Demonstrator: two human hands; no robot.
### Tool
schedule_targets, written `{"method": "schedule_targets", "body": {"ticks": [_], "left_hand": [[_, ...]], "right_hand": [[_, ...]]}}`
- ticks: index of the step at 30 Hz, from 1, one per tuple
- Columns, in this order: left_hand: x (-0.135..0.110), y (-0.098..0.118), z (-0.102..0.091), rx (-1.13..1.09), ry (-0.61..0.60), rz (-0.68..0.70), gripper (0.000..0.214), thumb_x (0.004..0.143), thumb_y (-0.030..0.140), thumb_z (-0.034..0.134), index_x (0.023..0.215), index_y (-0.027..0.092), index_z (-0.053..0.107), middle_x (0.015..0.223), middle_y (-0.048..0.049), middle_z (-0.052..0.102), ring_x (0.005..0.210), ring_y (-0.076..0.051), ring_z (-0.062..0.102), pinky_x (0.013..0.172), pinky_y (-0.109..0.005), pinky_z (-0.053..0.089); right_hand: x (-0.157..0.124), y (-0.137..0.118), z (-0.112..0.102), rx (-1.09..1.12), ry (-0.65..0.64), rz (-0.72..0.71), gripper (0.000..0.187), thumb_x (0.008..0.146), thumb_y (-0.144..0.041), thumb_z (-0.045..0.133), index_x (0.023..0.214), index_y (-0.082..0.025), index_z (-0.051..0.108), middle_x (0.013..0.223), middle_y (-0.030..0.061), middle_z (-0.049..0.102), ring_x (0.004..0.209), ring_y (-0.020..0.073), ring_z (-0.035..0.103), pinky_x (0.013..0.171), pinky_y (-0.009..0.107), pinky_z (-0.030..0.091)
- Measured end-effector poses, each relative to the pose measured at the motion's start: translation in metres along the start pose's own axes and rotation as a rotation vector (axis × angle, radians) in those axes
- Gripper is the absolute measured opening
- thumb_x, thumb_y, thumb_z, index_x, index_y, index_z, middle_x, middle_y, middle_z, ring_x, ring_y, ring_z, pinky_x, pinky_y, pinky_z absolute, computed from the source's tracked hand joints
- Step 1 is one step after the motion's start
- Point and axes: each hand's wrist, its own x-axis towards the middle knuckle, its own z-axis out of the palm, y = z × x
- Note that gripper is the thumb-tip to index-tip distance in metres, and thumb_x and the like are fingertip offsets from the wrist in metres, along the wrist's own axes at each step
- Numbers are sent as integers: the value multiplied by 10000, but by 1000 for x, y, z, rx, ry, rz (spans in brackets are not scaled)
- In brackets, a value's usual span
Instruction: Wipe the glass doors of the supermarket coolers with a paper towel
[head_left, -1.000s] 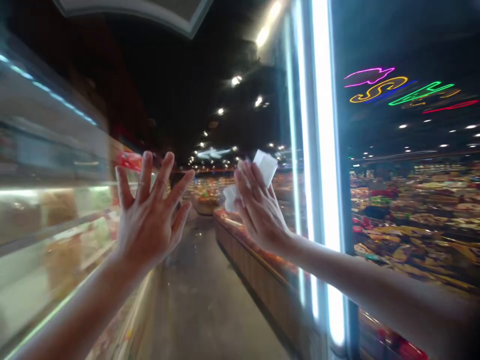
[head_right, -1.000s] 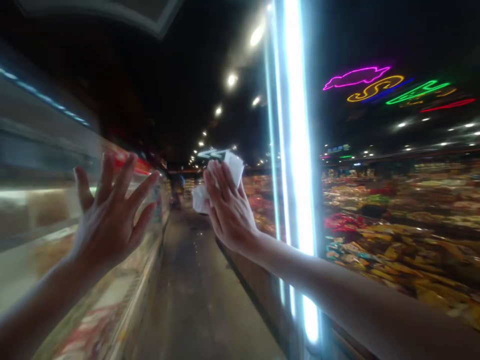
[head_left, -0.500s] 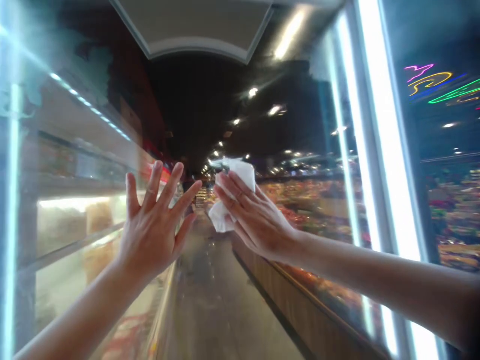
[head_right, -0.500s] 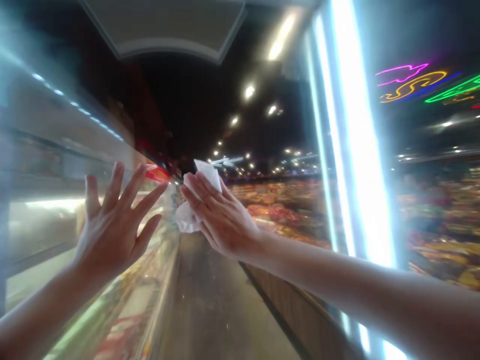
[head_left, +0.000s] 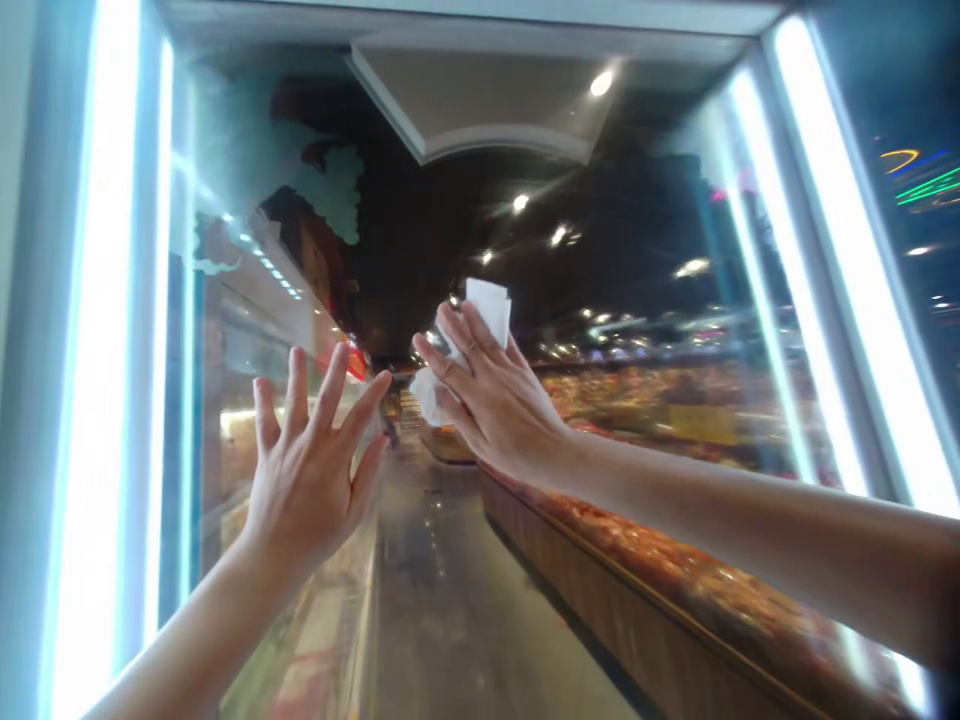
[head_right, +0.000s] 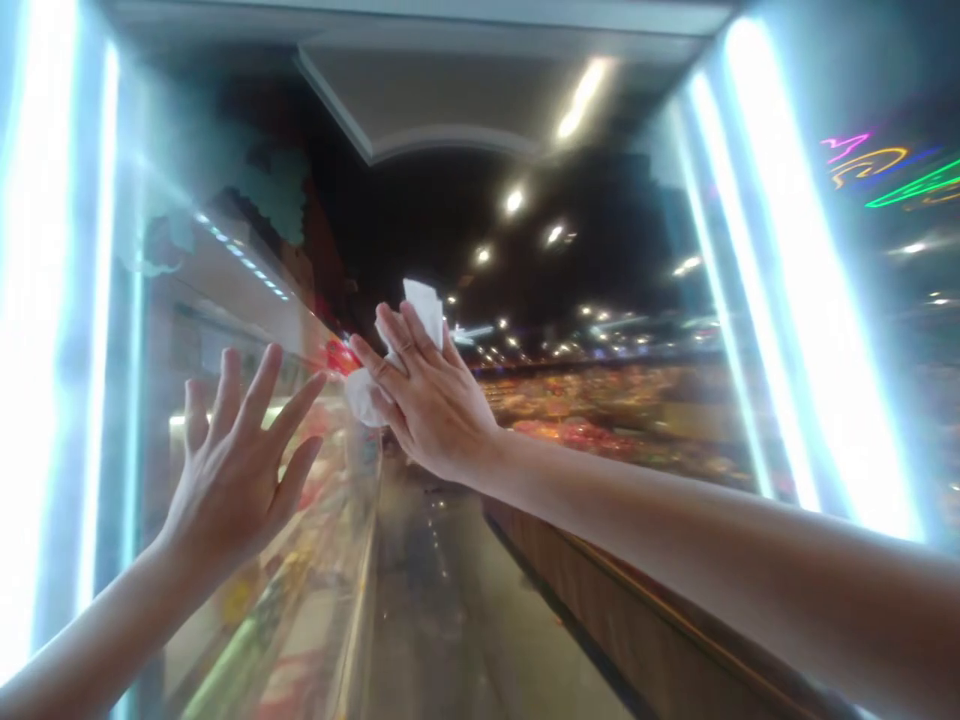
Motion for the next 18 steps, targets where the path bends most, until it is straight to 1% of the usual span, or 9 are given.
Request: {"method": "schedule_targets", "body": {"ticks": [3,4,5,7,9,12,14,15,18], "left_hand": [[-5,-11,-7,-12,22,-26,633,1000,322,488,1601,373,294,1734,-45,150,1596,-397,26,1222,-783,111],[-7,-13,-10,-20,25,-39,649,1003,312,482,1608,385,262,1736,-39,140,1597,-393,26,1223,-785,115],[-8,-16,-12,-30,25,-49,670,1004,300,476,1615,401,221,1737,-30,127,1598,-388,23,1225,-786,120],[-11,-20,-16,-47,19,-58,719,1005,282,469,1619,446,133,1739,-2,100,1599,-378,19,1231,-786,122],[-13,-23,-18,-55,20,-54,758,1003,280,471,1612,483,68,1739,26,81,1599,-374,14,1236,-785,118],[-15,-27,-19,-52,11,-52,766,1003,291,469,1611,489,47,1739,37,62,1599,-371,10,1252,-767,114],[-15,-29,-18,-43,2,-57,753,1004,304,465,1613,484,59,1739,32,55,1597,-376,6,1253,-764,113],[-15,-30,-17,-35,-1,-55,747,1005,309,463,1614,483,65,1740,28,61,1596,-378,7,1251,-766,111],[-11,-34,-13,-2,5,-37,733,1008,315,454,1620,462,78,1739,4,96,1595,-379,2,1248,-768,108]], "right_hand": [[7,-16,7,51,-66,-150,730,1068,-272,425,1662,-275,1,1738,66,105,1609,234,-26,1291,562,212],[10,-20,9,56,-77,-173,730,1067,-270,432,1663,-269,11,1736,68,115,1609,225,-27,1293,554,209],[14,-23,10,52,-75,-168,716,1068,-274,433,1664,-265,38,1735,71,122,1609,224,-27,1294,554,208],[22,-27,14,34,-38,-96,664,1072,-291,420,1662,-245,119,1732,85,133,1608,236,-32,1291,565,204],[28,-34,17,28,-12,-47,628,1074,-304,408,1653,-201,185,1729,112,137,1606,242,-46,1294,566,192],[33,-43,21,54,-59,-164,619,1072,-311,415,1640,-156,221,1722,127,155,1604,219,-69,1309,534,166],[40,-43,23,58,-91,-226,605,1076,-315,406,1632,-140,244,1719,126,176,1606,216,-58,1317,514,151],[46,-41,23,51,-87,-210,600,1078,-320,401,1628,-130,256,1717,131,183,1607,226,-46,1317,514,144],[63,-30,23,23,-30,-63,605,1075,-350,403,1622,-126,278,1720,150,162,1608,267,-25,1305,559,142]]}}
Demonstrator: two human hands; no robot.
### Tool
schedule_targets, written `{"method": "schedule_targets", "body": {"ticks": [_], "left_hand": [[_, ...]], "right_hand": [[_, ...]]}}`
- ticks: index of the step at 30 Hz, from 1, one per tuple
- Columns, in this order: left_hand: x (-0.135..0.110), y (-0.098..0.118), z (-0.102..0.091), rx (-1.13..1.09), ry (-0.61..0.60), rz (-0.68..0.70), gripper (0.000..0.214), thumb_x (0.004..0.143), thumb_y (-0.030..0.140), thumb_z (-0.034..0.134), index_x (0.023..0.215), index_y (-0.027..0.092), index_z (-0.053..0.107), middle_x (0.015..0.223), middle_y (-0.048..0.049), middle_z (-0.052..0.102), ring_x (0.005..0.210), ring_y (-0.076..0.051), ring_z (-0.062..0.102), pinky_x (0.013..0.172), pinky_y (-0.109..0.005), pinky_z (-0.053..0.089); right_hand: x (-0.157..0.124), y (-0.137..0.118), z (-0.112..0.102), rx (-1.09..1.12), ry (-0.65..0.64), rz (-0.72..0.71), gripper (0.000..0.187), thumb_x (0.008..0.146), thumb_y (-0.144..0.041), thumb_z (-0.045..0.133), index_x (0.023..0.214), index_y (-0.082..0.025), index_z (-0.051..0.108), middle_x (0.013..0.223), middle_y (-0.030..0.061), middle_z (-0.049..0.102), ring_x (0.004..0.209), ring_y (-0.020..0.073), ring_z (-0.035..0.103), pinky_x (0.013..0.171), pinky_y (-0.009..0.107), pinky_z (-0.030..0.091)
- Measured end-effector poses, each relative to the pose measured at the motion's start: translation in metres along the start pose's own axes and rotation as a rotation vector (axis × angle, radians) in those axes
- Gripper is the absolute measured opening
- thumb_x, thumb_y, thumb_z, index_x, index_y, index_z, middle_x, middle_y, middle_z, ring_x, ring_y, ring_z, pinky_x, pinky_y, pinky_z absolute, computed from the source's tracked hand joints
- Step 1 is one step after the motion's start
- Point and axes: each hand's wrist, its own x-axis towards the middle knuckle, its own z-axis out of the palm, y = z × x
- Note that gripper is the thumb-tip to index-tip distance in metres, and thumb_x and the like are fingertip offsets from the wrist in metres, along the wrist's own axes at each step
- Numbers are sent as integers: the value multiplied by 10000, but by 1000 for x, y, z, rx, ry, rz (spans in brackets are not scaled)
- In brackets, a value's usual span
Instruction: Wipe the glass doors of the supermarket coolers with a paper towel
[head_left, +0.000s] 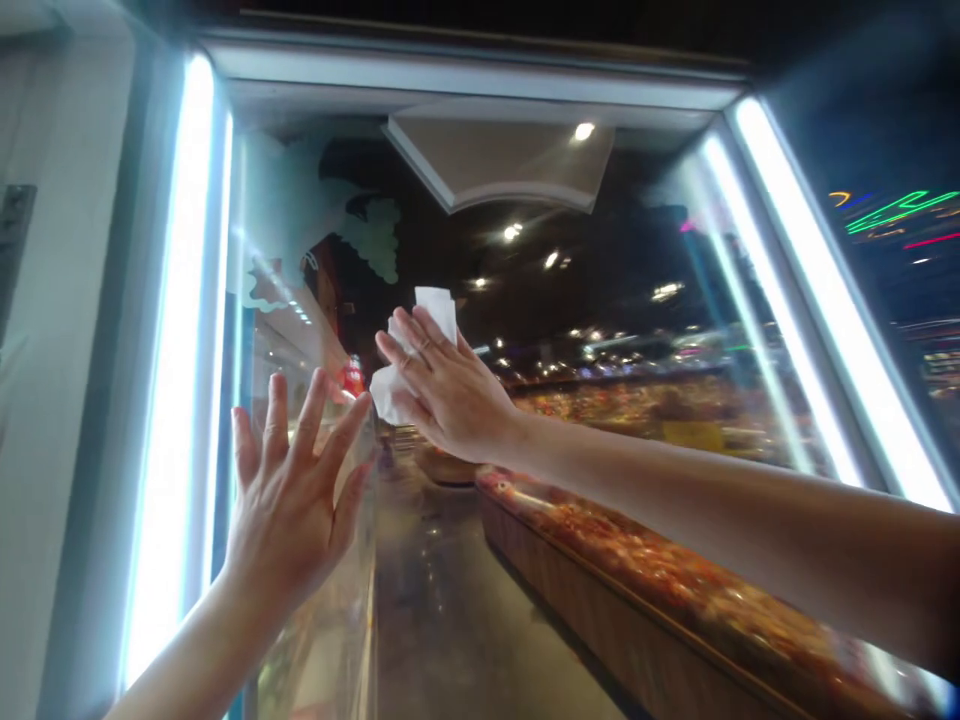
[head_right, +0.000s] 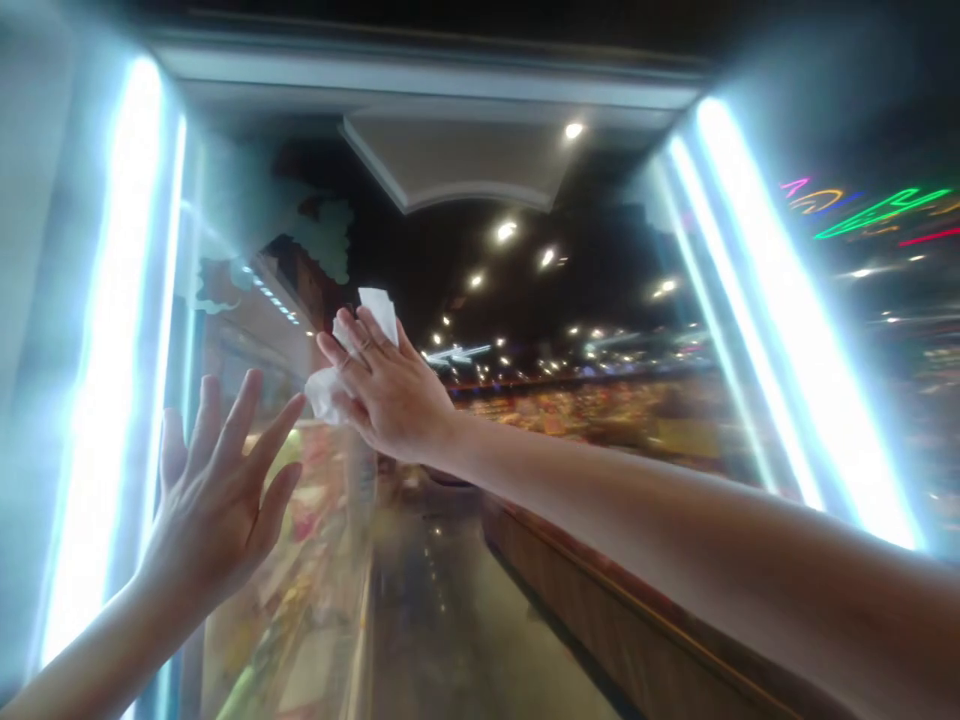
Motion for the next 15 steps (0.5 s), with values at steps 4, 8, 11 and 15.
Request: {"method": "schedule_targets", "body": {"ticks": [4,8,11,15], "left_hand": [[15,-4,6,29,51,26,734,1004,340,449,1627,442,74,1736,1,123,1594,-365,-7,1268,-732,104],[39,-2,13,37,134,102,741,1000,351,447,1631,428,66,1732,-12,150,1598,-358,27,1281,-704,84],[63,7,21,49,173,141,691,1003,356,452,1634,377,171,1721,-56,204,1600,-363,55,1272,-707,100],[99,31,33,15,204,181,589,1016,386,420,1594,303,338,1701,-87,267,1601,-367,80,1254,-725,136]], "right_hand": [[3,14,-3,7,-28,-104,588,1071,-382,426,1617,-195,315,1729,126,138,1607,270,-53,1294,580,171],[4,54,-13,-72,-41,-24,537,1086,-372,384,1614,-287,330,1728,68,186,1612,262,19,1287,574,213],[2,85,-25,-123,26,229,538,1087,-373,371,1616,-283,334,1729,72,174,1609,296,59,1274,595,234],[-17,108,-34,-73,-40,25,543,1094,-341,329,1632,-284,283,1723,22,212,1613,223,54,1306,540,187]]}}
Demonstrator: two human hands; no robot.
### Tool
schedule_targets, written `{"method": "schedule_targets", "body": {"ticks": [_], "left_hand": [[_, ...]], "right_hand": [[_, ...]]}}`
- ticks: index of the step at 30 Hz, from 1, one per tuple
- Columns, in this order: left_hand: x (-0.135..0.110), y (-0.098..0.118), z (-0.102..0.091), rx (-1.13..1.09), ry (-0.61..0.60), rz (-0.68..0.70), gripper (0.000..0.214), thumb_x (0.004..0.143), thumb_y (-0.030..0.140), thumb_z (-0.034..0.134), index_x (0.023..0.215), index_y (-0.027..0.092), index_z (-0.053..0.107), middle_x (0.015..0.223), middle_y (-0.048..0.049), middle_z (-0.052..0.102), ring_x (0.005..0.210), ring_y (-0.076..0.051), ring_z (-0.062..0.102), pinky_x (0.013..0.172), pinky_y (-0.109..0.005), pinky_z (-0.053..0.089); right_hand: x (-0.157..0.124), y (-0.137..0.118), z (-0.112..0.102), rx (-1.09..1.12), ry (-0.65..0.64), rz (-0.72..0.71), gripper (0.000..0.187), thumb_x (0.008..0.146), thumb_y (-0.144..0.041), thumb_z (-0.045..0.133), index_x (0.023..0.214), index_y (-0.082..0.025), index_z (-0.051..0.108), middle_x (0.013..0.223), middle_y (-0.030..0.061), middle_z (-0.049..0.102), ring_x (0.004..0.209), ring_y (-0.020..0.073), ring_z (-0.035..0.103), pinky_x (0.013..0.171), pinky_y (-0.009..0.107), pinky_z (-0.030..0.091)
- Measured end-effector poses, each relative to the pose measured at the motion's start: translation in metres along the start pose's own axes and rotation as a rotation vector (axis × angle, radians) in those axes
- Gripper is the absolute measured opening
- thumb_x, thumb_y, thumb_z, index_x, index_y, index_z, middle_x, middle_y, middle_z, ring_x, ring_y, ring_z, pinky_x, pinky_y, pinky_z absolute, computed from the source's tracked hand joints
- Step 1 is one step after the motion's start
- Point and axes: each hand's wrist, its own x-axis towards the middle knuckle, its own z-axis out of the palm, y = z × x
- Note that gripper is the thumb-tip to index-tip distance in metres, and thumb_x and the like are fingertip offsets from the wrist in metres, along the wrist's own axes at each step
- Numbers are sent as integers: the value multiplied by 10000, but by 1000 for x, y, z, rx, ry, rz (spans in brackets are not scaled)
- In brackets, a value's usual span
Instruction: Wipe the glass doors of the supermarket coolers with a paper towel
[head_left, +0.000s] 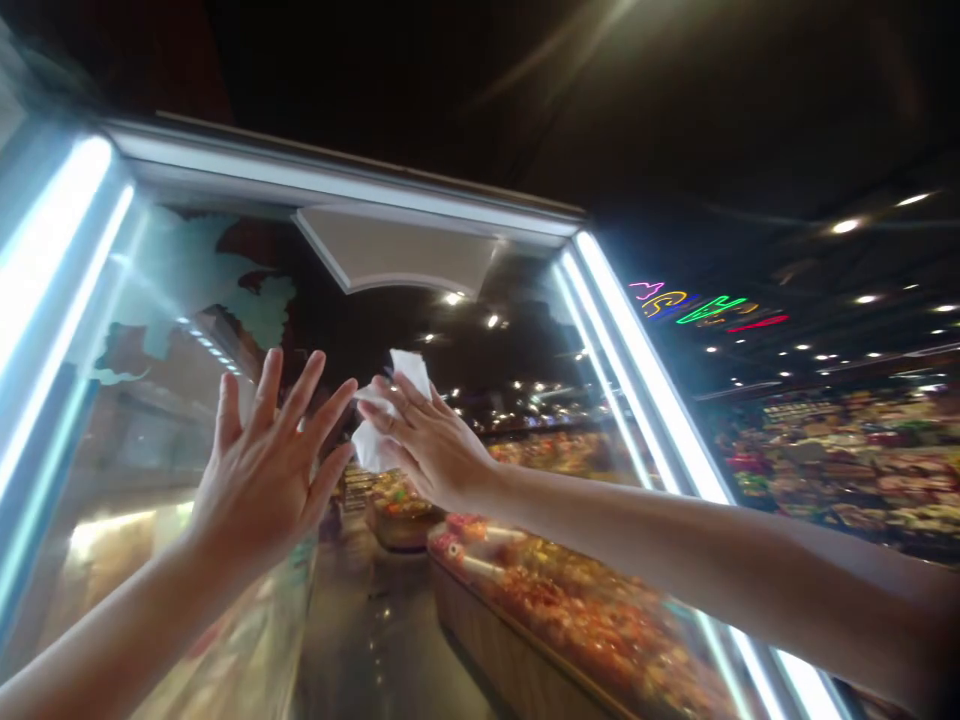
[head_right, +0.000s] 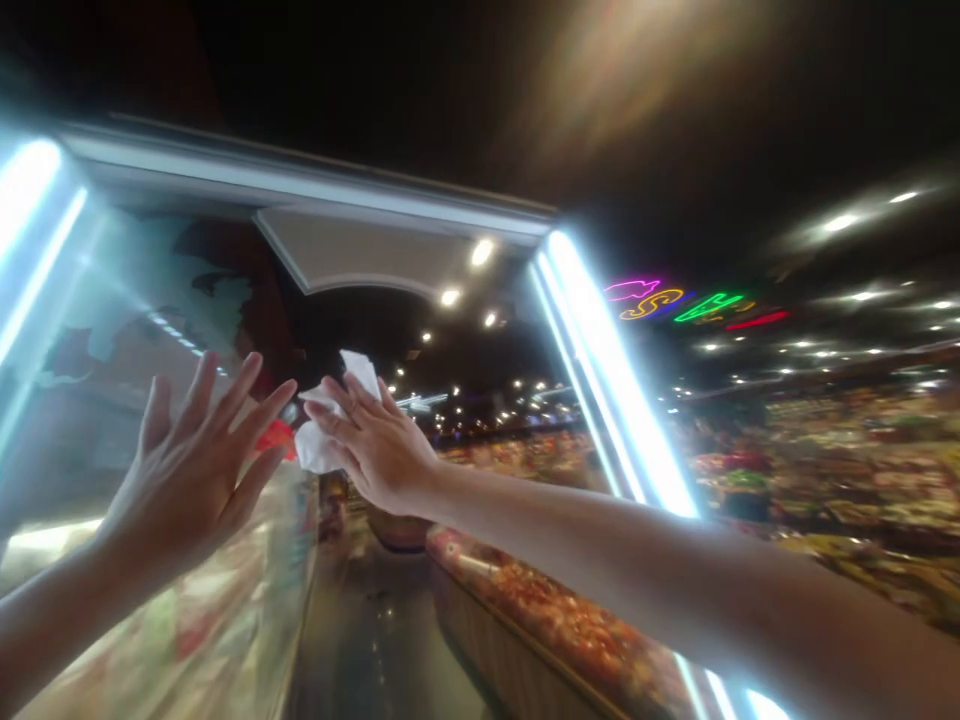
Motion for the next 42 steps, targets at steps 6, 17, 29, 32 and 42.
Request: {"method": "schedule_targets", "body": {"ticks": [6,17,29,32,42], "left_hand": [[45,36,35,-17,-11,44,550,1028,444,379,1556,299,415,1695,-63,288,1600,-368,95,1239,-750,135],[96,63,67,52,-47,46,572,1039,492,280,1551,280,421,1698,-84,265,1595,-384,129,1187,-814,130],[118,44,62,106,-97,-2,588,1033,496,267,1555,274,419,1706,-85,242,1599,-382,100,1204,-804,72],[120,34,56,111,-103,-17,597,1030,505,261,1552,267,427,1706,-91,247,1598,-385,104,1203,-806,55],[108,-8,24,191,-187,-132,619,1044,519,219,1564,237,399,1709,-120,246,1588,-412,130,1182,-817,110]], "right_hand": [[-20,61,-12,23,120,358,575,1085,-350,300,1650,-266,237,1739,32,95,1609,280,27,1297,572,199],[-42,164,-37,32,155,379,615,1073,-437,193,1662,-258,197,1737,11,139,1611,289,58,1306,573,166],[-5,179,-42,59,106,183,658,1066,-516,179,1650,-218,245,1731,35,185,1614,237,87,1311,517,162],[11,169,-45,41,83,198,656,1065,-459,180,1650,-167,233,1731,61,173,1614,245,92,1314,510,147],[61,122,-30,34,77,107,646,1067,-433,206,1647,-150,237,1727,80,199,1611,246,117,1316,491,146]]}}
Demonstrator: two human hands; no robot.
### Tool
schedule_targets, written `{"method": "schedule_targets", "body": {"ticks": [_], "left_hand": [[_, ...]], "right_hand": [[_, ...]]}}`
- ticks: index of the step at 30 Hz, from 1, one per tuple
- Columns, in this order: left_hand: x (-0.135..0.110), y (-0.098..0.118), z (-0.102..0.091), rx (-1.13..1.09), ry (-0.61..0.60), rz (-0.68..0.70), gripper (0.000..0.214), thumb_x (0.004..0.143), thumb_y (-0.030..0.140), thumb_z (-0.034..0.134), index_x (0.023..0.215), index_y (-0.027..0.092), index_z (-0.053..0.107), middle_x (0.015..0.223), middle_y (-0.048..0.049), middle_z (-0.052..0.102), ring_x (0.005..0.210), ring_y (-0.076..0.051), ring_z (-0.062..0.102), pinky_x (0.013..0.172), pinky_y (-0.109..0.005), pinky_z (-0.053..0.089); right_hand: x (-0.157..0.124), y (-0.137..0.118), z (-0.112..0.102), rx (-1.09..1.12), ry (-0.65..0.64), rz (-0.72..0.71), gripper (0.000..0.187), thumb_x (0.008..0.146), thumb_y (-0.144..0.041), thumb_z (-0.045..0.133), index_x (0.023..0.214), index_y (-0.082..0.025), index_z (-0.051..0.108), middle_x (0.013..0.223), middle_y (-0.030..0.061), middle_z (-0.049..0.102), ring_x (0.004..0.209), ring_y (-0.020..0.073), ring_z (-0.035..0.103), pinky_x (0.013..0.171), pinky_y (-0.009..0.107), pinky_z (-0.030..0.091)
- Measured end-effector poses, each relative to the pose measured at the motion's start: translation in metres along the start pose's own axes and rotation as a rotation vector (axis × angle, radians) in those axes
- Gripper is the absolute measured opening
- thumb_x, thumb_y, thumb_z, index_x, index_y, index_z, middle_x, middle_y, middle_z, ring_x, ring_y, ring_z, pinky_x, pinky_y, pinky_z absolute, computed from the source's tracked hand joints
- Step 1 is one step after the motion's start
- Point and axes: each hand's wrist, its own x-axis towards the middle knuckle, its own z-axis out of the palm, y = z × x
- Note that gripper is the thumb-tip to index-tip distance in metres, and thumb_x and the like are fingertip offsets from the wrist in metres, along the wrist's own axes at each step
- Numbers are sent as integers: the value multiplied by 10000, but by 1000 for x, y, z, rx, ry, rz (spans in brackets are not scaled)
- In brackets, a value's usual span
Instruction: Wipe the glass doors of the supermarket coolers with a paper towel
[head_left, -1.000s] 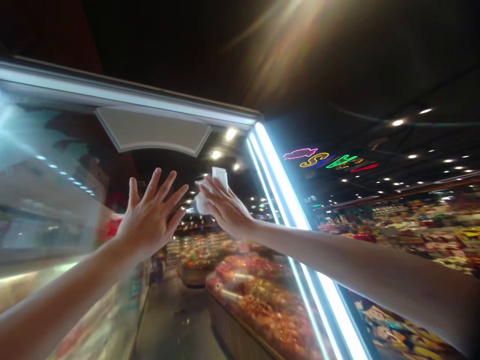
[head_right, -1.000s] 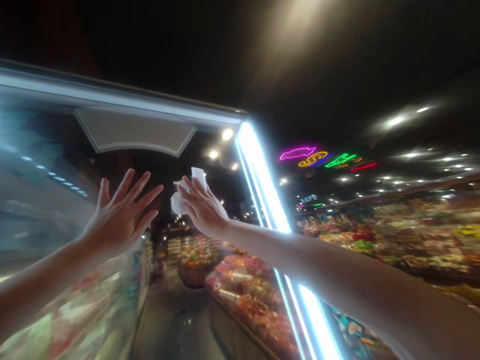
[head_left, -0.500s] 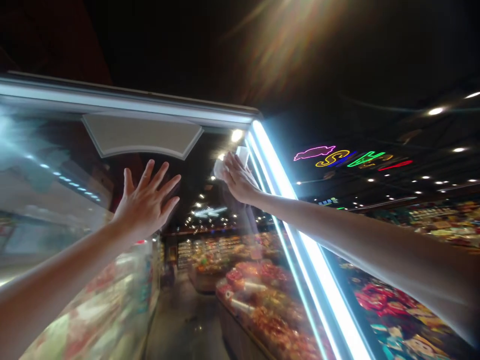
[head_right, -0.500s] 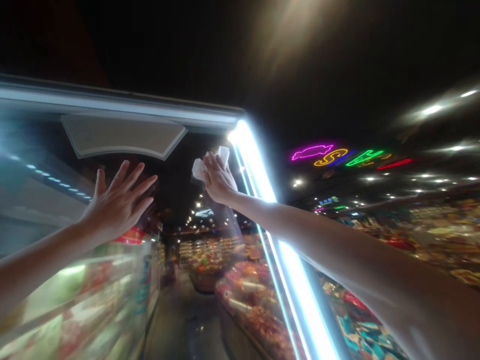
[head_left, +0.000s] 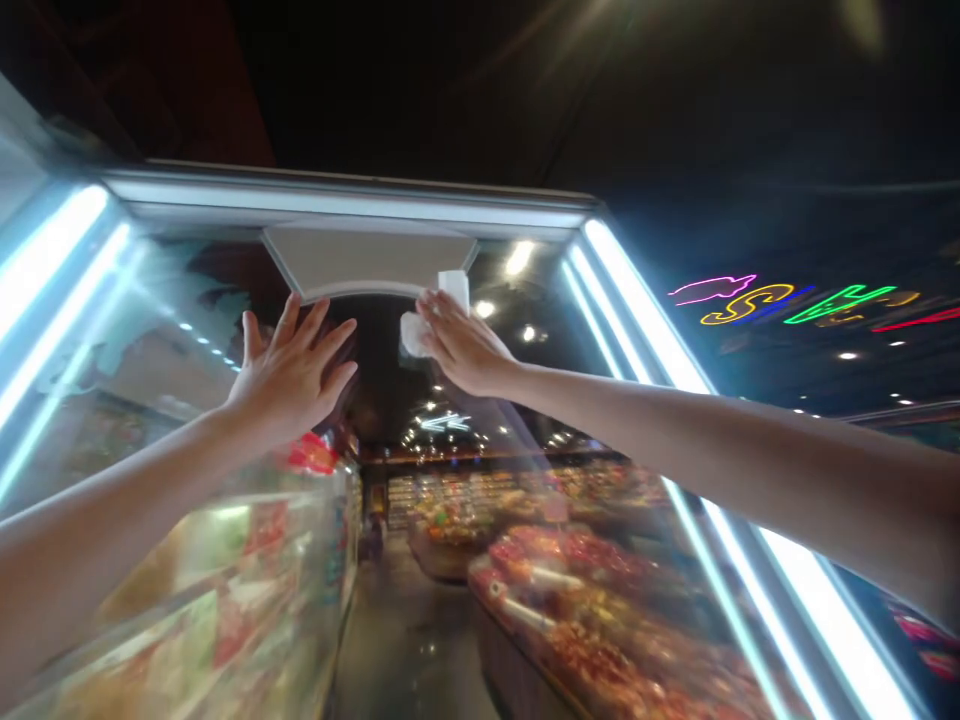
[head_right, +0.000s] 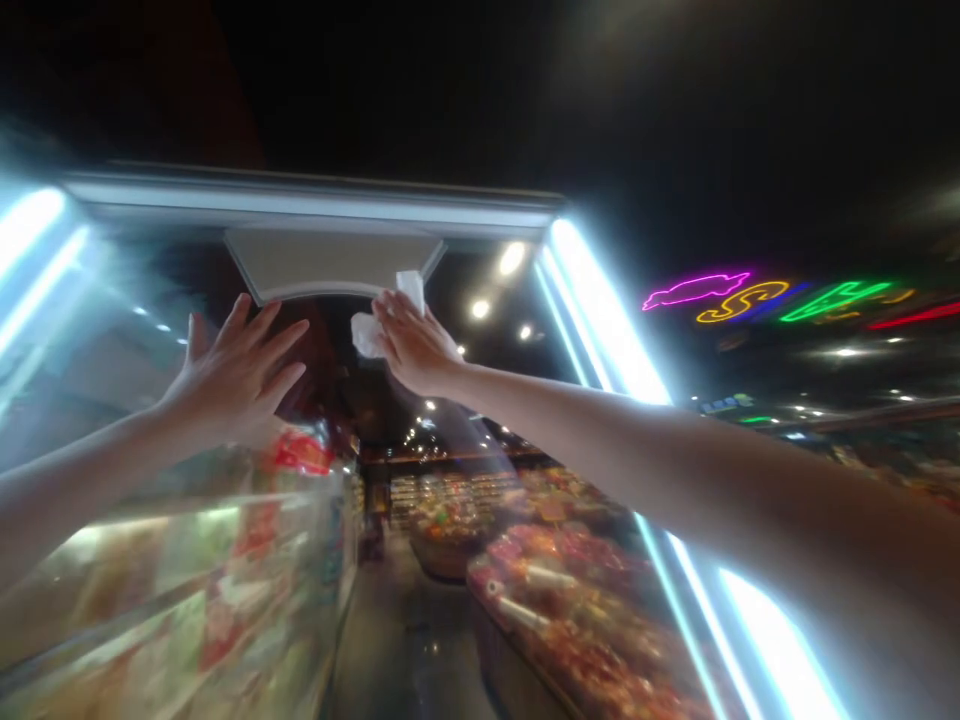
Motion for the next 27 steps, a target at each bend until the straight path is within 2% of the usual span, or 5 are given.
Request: {"method": "schedule_targets", "body": {"ticks": [3,8,13,17,27], "left_hand": [[-7,-18,-5,4,-10,-9,609,1042,505,236,1564,236,399,1708,-126,246,1585,-421,135,1182,-814,113],[-14,-54,-15,-2,-74,-87,648,1022,534,229,1589,247,361,1724,-111,198,1593,-423,85,1200,-800,75],[-31,-73,-23,-10,-155,-141,666,1009,539,240,1603,252,330,1733,-106,148,1593,-430,45,1195,-809,93],[-56,-69,-28,-42,-181,-97,645,1016,525,267,1599,258,339,1730,-97,160,1596,-409,20,1217,-781,66],[-151,-43,-25,-154,-161,-193,611,1028,493,324,1605,291,314,1733,-80,148,1593,-398,8,1234,-774,78]], "right_hand": [[18,-15,6,-25,34,182,656,1061,-397,220,1636,-81,238,1721,139,197,1609,303,110,1307,547,144],[40,-61,27,11,-20,-127,647,1046,-392,249,1630,-114,278,1720,95,230,1607,269,139,1322,480,159],[57,-99,42,50,91,65,640,1034,-367,280,1611,-93,305,1702,117,279,1603,325,140,1308,564,140],[42,-132,47,32,21,-88,631,1028,-340,269,1605,-88,315,1714,111,247,1604,288,150,1317,503,150],[-24,-215,55,131,27,-4,599,1039,-269,285,1621,-125,294,1710,105,256,1607,267,135,1322,526,117]]}}
